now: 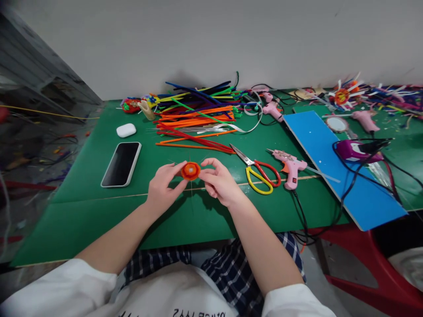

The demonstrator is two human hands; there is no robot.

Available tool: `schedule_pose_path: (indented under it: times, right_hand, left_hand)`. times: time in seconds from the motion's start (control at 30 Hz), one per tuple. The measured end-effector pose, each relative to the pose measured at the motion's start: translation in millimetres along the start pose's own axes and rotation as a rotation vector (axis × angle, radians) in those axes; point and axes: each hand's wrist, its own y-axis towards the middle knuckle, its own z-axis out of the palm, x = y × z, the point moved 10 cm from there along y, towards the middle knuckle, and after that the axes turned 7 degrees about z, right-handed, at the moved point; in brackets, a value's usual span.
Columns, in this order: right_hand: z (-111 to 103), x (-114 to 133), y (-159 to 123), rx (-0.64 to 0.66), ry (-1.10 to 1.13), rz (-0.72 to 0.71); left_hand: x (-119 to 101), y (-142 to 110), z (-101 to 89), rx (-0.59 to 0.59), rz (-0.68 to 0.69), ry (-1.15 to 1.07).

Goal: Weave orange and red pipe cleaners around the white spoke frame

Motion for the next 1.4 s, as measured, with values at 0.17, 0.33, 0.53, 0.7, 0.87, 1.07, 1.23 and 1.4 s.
schedule_pose_path:
  times: [0.17,0.33,0.53,0.7,0.87,1.07,1.23,1.4]
  right_hand:
    - [-1.4,-0.9,0.5,-0.019,0.023,-0.006]
    - [0.0,-0.8,-0.6,-0.027,0.045,-0.008]
    - [2.0,2.8,-2.8,-0.069,0.095,-0.043]
    - [3.6,3.2,-4.1,-0.102,0.126,-0.049]
    - [3.3,4.0,-4.7,-0.137,0.106,-0.054]
    - [3.6,3.3,-3.5,-0.141,0.114,-0.060]
    - [-0.6,-0.8,-1.4,-0.127,0.106,-0.064]
    - [-4.2,-1.4,-0.5,-0.129,0.113,-0.074]
  left_hand:
    - [-0.2,0.7,0.8,0.001,-0.003,-0.002]
    - [-0.8,0.5,1.3,0.003,-0.005,0.015]
    - [-2.1,0.4,0.8,0.004,-0.004,0.016]
    - [-5.3,2.4,-2.1,-0.006,0.011,0.032]
    - [-5.1,2.0,-1.1,0.004,0.008,0.024]
    - [-3.5,1.6,-0.3,0.003,-0.009,0.010]
    - [1.9,0.8,4.8,0.042,-0.047,0.010]
    - [3.1,0.0,6.9,0.055,-0.045,0.034]
